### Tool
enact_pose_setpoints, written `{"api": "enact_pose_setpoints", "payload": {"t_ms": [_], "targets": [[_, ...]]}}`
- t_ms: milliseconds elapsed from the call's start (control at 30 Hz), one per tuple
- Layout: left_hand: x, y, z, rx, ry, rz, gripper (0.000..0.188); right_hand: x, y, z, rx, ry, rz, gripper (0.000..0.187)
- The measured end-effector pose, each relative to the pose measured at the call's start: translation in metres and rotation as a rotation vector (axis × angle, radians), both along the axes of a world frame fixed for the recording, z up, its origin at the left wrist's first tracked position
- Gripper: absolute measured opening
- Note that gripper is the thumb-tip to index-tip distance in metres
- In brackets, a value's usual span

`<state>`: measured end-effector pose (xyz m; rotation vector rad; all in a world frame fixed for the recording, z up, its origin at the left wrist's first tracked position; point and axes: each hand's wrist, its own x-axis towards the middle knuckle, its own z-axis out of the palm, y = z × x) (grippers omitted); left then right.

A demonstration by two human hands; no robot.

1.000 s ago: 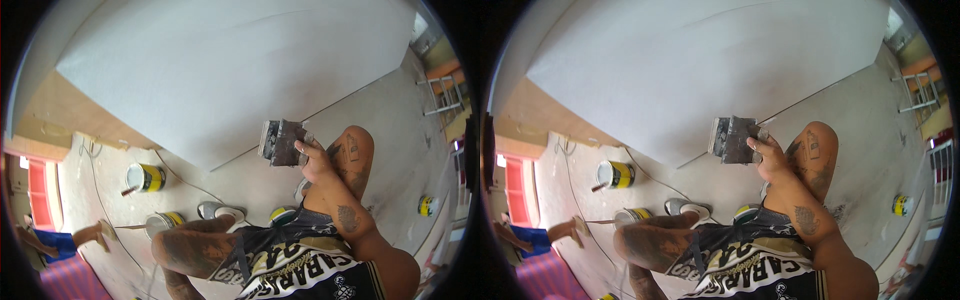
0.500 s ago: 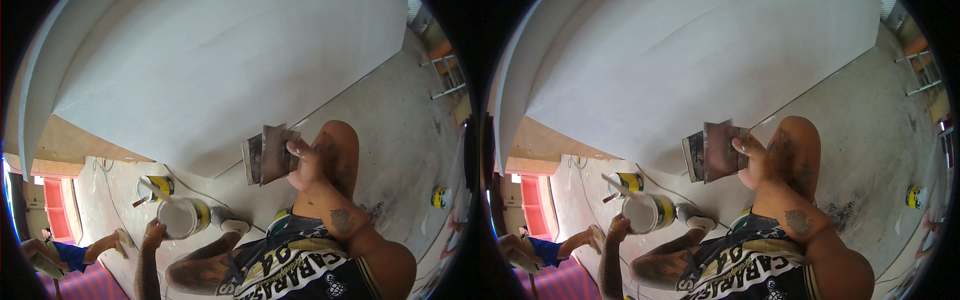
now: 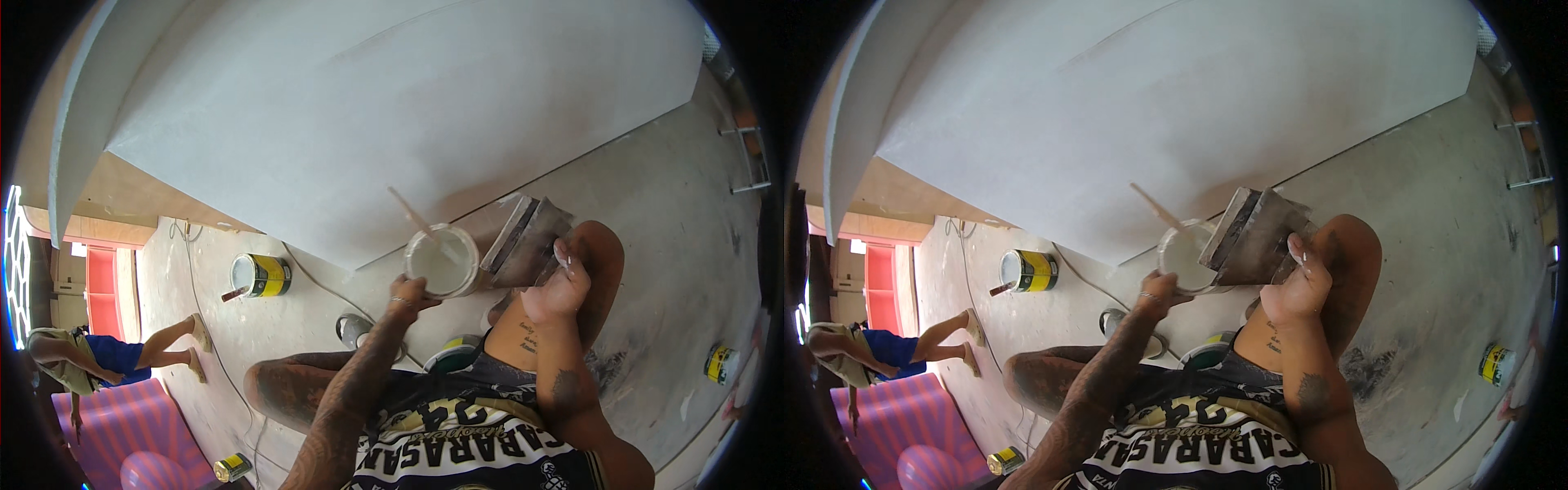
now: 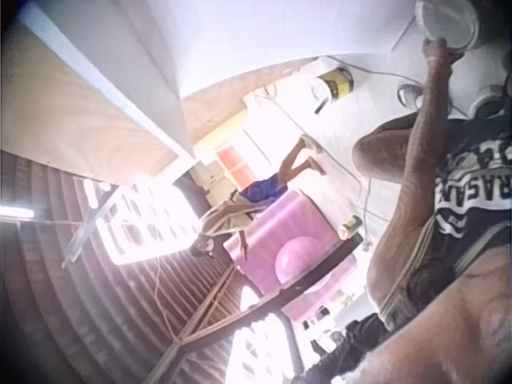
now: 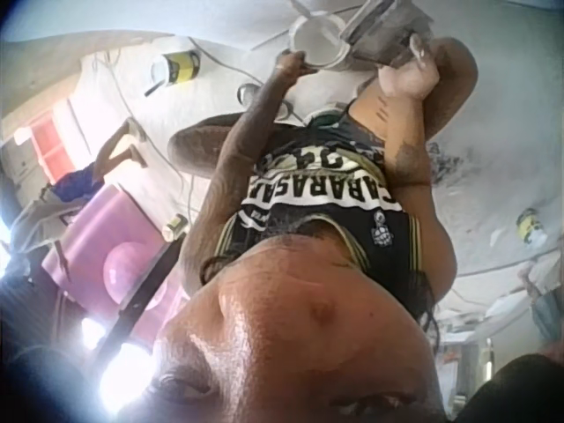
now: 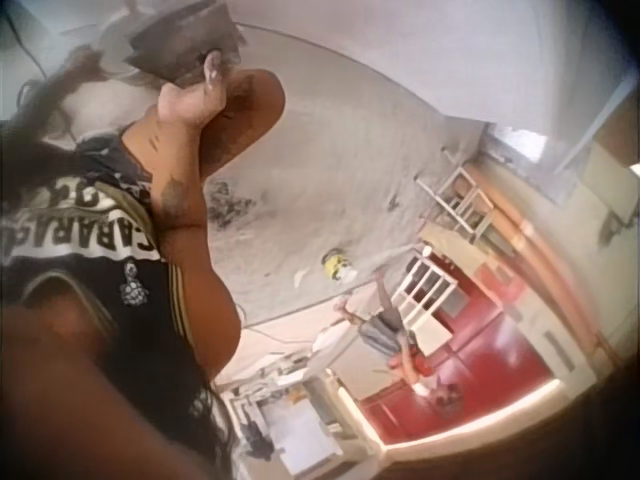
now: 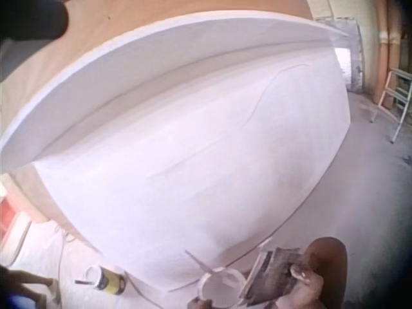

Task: Sanding the surface of a white wooden board and applying putty filler with a putty knife.

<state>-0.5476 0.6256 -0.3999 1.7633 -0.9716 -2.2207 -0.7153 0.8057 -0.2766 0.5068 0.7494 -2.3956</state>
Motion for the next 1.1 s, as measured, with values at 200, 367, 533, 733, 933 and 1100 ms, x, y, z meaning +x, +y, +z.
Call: {"api": "enact_pose_setpoints", "payload": {"t_ms": [200, 367, 533, 733, 933, 1100], "targets": [[-0.077, 0.059, -0.047, 0.097, 0.043, -0.010, 0.063, -0.010, 0.024, -0.003, -0.081, 0.027, 0.054, 0.027], [-0.094, 0.083, -0.104, -0.007, 0.283, -0.022, 0.064, 0.002, 0.005, -0.008, 0.161, 0.082, 0.099, 0.033], [-0.107, 0.072, -0.117, -0.207, 0.081, -0.304, 0.043, 0.007, -0.004, -0.021, 0.106, 0.248, 0.221, 0.041], [-0.068, 0.019, -0.021, -0.051, -0.062, -0.642, 0.031, 0.010, -0.015, -0.019, 0.270, 0.497, 0.359, 0.031], [-0.028, -0.038, 0.040, -0.055, 0.394, -0.479, 0.040, 0.012, -0.031, -0.011, 0.398, 0.603, 0.498, 0.027], [0.008, -0.047, 0.117, 0.102, 0.864, -0.267, 0.044, 0.033, -0.061, 0.010, 0.371, 0.579, 0.543, 0.031]]}}
